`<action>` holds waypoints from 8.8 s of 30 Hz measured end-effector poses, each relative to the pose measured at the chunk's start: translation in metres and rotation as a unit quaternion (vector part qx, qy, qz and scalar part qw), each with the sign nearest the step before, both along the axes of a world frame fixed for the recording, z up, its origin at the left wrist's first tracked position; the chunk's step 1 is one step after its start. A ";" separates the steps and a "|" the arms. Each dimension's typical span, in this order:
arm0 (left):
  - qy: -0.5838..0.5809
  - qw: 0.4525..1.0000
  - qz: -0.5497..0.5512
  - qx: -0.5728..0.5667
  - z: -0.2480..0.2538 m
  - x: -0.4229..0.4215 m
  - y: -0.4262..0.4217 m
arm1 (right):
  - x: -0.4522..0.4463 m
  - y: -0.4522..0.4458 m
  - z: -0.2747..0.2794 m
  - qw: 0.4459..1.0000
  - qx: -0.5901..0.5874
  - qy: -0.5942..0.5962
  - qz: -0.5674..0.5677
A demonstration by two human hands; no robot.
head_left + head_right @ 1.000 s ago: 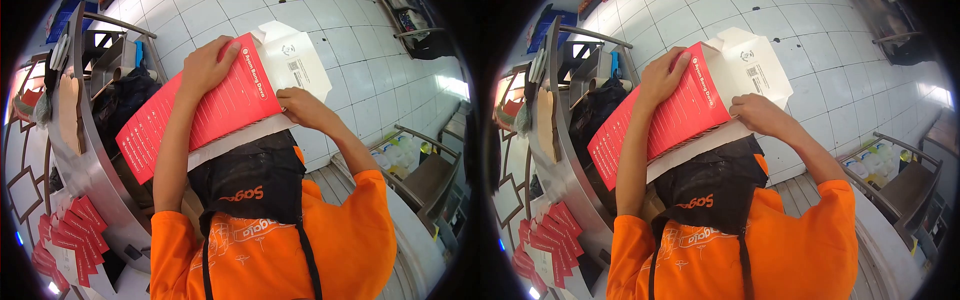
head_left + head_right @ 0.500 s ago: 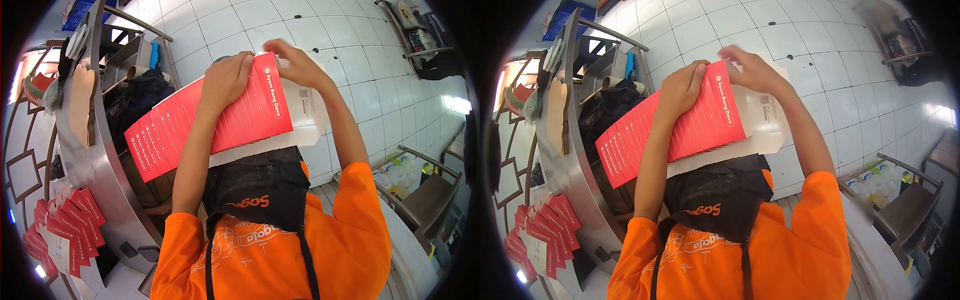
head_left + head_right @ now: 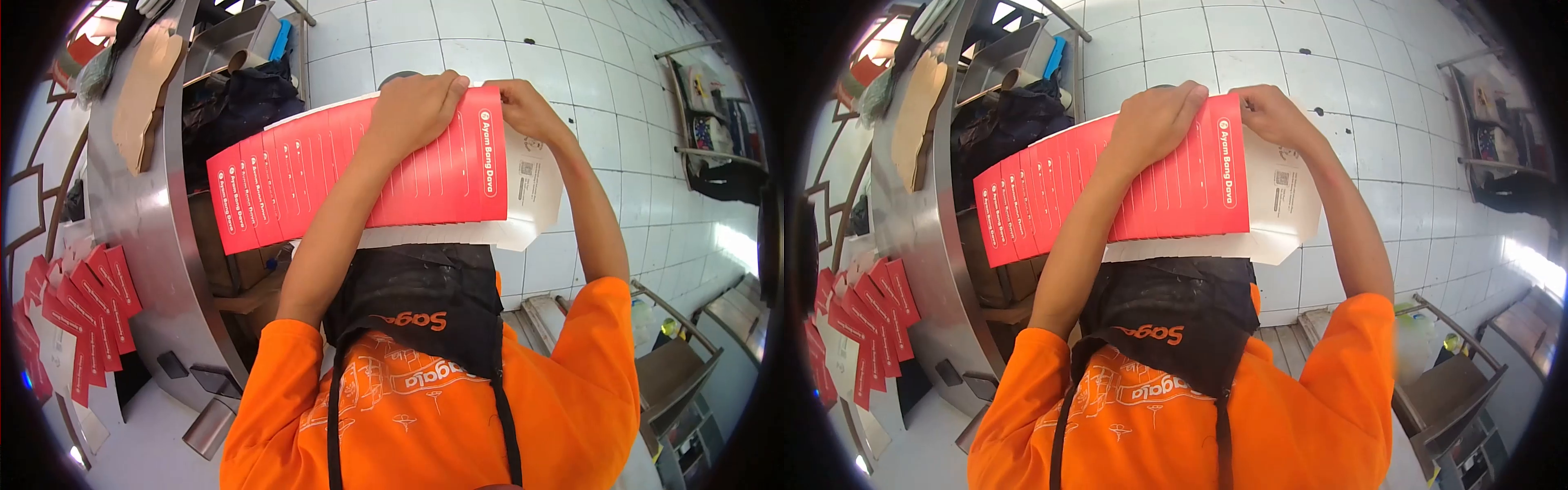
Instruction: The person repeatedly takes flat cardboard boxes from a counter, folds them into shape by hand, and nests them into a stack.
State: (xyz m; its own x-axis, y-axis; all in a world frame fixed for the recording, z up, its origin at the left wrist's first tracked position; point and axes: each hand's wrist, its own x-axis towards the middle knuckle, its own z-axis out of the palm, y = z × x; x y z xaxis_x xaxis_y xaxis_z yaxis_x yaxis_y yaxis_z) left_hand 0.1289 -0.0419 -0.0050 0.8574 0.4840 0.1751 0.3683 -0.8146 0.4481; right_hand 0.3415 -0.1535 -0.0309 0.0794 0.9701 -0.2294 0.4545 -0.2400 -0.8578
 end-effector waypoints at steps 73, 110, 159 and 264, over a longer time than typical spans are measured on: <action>0.045 0.998 -0.023 0.049 0.014 -0.084 -0.119 | -0.149 -0.164 -0.034 0.875 0.003 0.413 -0.254; 0.376 0.579 0.504 0.519 0.427 -0.361 -0.004 | -0.009 -0.021 0.046 0.954 0.236 -0.066 -0.175; -0.021 0.997 -0.050 -0.057 0.025 0.007 -0.005 | -0.080 -0.058 0.053 0.971 0.036 0.145 -0.187; -0.137 0.976 0.164 -0.033 0.086 -0.180 -0.030 | -0.065 -0.130 -0.002 0.973 0.082 0.125 -0.174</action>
